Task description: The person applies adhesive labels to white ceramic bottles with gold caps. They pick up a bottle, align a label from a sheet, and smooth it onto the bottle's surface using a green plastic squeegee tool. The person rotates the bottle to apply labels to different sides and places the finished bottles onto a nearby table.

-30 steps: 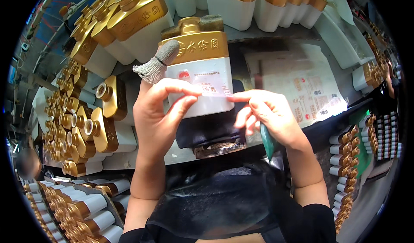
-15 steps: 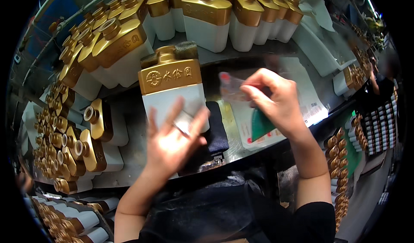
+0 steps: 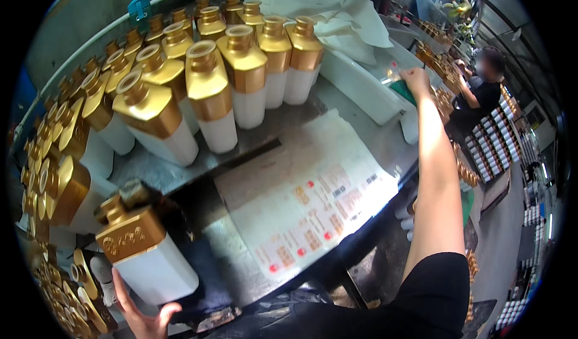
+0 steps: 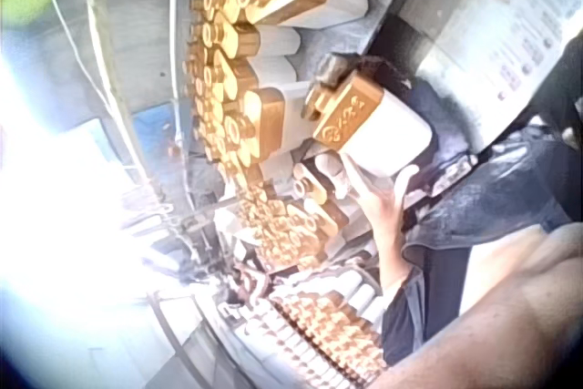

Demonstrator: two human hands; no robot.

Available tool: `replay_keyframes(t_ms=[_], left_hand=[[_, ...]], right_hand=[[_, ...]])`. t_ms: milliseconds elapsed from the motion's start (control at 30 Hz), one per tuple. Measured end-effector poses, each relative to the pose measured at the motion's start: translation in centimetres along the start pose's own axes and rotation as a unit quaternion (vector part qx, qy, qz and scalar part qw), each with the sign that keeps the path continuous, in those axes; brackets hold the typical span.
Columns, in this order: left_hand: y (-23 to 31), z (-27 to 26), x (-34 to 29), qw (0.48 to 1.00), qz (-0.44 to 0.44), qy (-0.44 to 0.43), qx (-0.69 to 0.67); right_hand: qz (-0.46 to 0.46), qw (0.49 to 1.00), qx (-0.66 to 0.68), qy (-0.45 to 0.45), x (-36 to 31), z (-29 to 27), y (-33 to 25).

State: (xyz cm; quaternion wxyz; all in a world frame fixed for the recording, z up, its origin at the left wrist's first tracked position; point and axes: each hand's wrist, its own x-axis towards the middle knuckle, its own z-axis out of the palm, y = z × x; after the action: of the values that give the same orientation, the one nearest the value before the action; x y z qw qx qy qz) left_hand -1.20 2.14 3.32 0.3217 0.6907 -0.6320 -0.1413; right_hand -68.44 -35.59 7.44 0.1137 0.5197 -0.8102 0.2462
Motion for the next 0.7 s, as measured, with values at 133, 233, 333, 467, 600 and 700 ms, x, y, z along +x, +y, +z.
replay_keyframes(t_ms=[133, 233, 333, 467, 600, 700], left_hand=[[1.5, 1.6, -0.2, 0.997, -0.021, 0.065, 0.042], [-0.4, 2.5, -1.5, 0.991, -0.072, 0.11, 0.003], [-0.9, 2.8, -0.7, 0.993, -0.069, 0.099, 0.015], [1.0, 2.4, -1.0, 0.99, -0.077, 0.086, 0.083], [0.8, 2.6, -0.4, 0.995, -0.051, 0.081, 0.034], [0.4, 2.8, -0.1, 0.994, -0.022, 0.102, 0.009]], right_hand=[[0.072, 0.984, -0.119, -0.109, 5.5, 6.7, 2.0], [-0.079, 0.966, -0.188, -0.162, 8.8, 12.1, 4.5], [-0.042, 0.971, -0.216, -0.092, 9.7, 13.2, 11.1], [-0.043, 0.97, -0.239, 0.021, 10.6, 9.1, 10.1], [-0.113, 0.959, -0.254, 0.06, 5.3, -0.8, 2.4], [-0.195, 0.955, -0.215, 0.055, 0.9, -5.5, -0.6]])
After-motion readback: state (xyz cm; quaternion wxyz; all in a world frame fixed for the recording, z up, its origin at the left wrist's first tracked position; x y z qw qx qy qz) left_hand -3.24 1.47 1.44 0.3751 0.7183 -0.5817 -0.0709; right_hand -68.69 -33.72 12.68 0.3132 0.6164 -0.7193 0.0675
